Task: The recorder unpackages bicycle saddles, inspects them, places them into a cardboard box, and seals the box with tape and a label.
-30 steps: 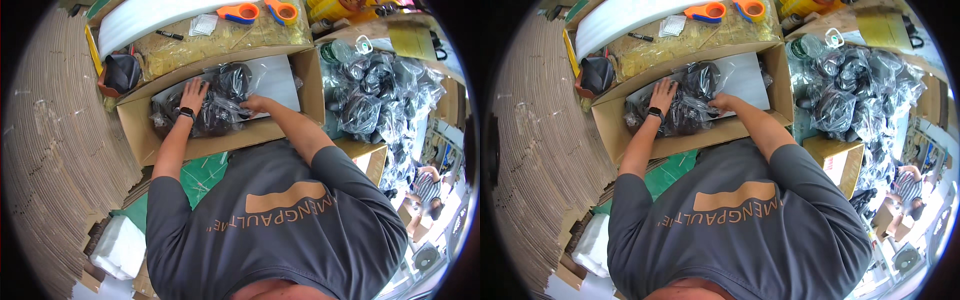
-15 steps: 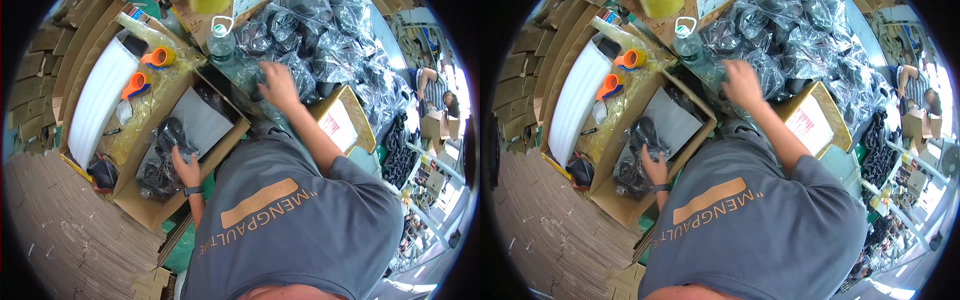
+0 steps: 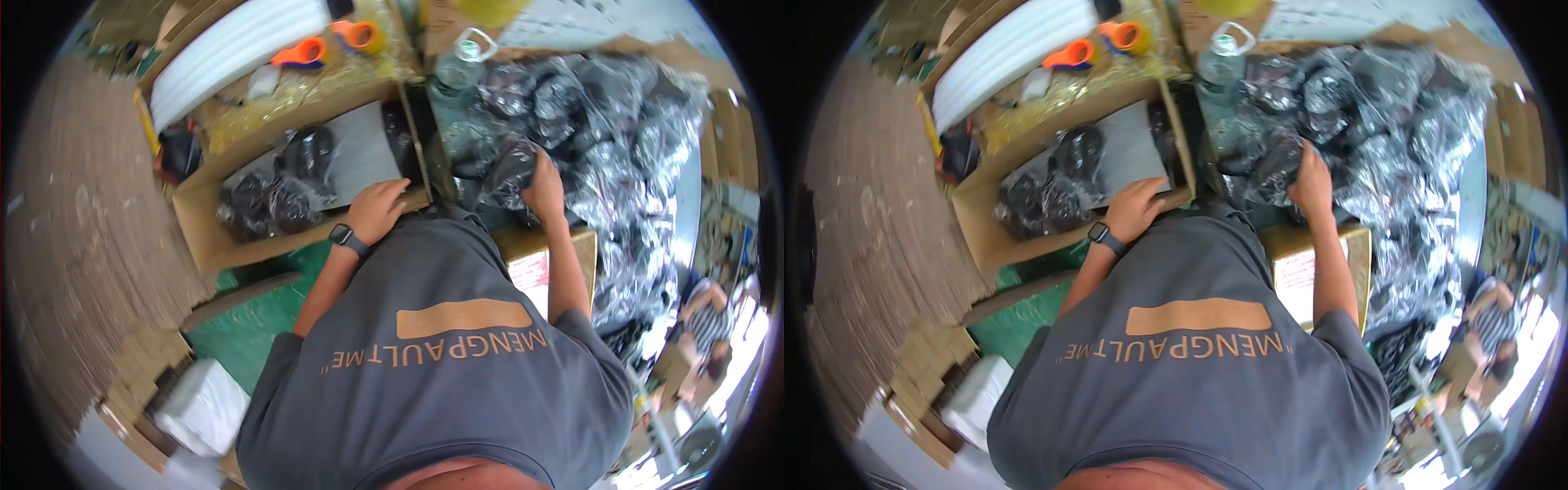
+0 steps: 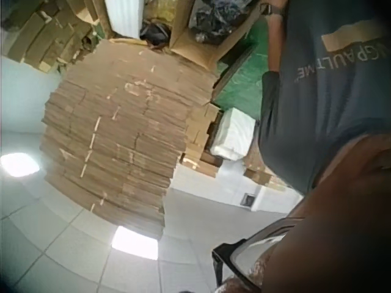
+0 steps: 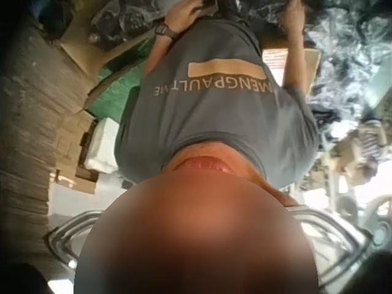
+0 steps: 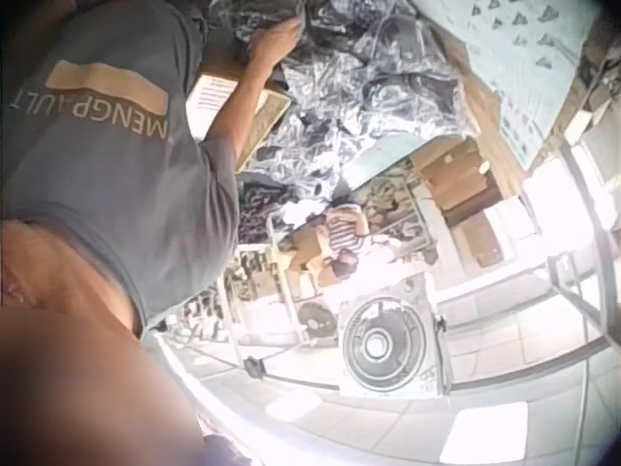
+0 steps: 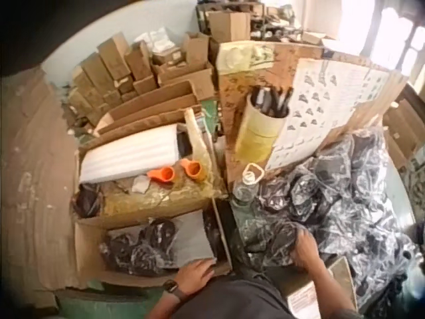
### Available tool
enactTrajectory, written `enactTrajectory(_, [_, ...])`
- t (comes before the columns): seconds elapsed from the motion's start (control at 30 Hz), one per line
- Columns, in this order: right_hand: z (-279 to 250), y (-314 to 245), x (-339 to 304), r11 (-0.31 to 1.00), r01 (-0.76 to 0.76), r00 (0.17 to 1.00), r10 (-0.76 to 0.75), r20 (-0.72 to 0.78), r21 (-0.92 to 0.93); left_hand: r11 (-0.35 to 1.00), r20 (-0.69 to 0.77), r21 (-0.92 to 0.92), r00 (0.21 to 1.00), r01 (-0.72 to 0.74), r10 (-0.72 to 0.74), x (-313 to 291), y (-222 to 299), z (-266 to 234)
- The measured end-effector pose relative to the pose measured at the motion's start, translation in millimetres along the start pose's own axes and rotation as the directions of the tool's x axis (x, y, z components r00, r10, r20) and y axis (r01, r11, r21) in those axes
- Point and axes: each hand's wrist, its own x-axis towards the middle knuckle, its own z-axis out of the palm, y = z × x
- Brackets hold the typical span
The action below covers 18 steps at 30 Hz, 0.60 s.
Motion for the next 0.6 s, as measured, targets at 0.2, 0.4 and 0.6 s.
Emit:
enactTrajectory(0.2, [-73,-124,18,0.933,0.121,0.991,-0.135,0.018,0.340,0.993,0.046,0.045,0.993,0.107,-0.109,-45,-44,-29])
enactTrajectory(0.4, [-67,-343,61,0.512,0.838,0.477,-0.856,0.201,0.190,0.970,-0.073,0.041,0.969,0.240,-0.237,-117,-118,-62])
enactTrajectory(0.6, [173,-363,78,-0.047,0.998,-0.065,-0.652,0.755,0.045,0.879,-0.258,0.039,0.855,0.474,-0.450,-135,-197,-87])
